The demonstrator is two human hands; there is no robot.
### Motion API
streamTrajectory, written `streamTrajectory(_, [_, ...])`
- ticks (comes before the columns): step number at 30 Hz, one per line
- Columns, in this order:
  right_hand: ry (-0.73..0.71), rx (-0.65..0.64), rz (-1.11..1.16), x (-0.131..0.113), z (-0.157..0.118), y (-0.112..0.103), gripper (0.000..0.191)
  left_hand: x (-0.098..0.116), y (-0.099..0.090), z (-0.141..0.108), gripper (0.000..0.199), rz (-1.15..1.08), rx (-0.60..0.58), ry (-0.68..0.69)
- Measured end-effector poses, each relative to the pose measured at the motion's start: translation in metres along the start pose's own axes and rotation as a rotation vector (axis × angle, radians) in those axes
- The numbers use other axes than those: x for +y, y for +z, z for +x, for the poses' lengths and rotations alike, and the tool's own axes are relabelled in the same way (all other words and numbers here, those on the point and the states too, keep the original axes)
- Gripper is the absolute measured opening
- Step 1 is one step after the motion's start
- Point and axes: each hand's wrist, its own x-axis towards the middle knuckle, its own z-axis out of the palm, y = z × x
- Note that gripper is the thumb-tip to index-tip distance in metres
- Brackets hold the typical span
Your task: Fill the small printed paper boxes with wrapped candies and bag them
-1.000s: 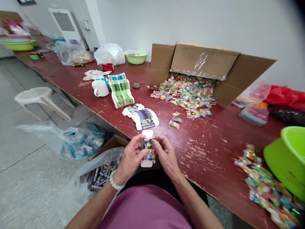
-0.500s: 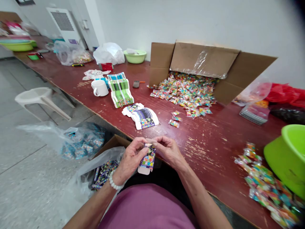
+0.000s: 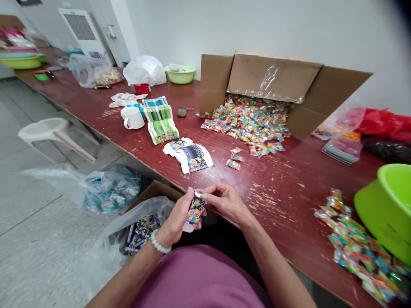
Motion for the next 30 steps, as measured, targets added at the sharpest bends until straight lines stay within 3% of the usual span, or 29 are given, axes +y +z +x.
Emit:
streamTrajectory(5, [0.034, 0.062, 0.008, -0.002, 0.003, 0.001, 0.025, -0.001, -0.002, 0.002, 0.08, 0.126, -0.013, 0.043])
streamTrajectory(11, [-0.033, 0.144, -0.047, 0.003, -0.001, 0.004, 0.022, -0.002, -0.005, 0.004, 0.077, 0.153, -0.027, 0.087])
streamTrajectory(16, [-0.054, 0.089, -0.057, -0.004, -0.008, 0.005, 0.021, -0.001, -0.005, 0.002, 0.074, 0.184, -0.035, 0.103])
streamTrajectory(20, [-0.138, 0.015, -0.176, -0.011, -0.016, 0.002, 0.02, -0.001, -0.003, -0.001, 0.076, 0.188, -0.029, 0.092])
streamTrajectory(27, [-0.208, 0.134, -0.403, -0.004, -0.012, 0.002, 0.009, -0.006, -0.005, 0.006, 0.078, 0.254, -0.029, 0.113])
streamTrajectory(30, [-0.245, 0.13, -0.461, -0.01, -0.008, 0.0, 0.01, -0.004, -0.008, 0.007, 0.077, 0.284, -0.048, 0.113])
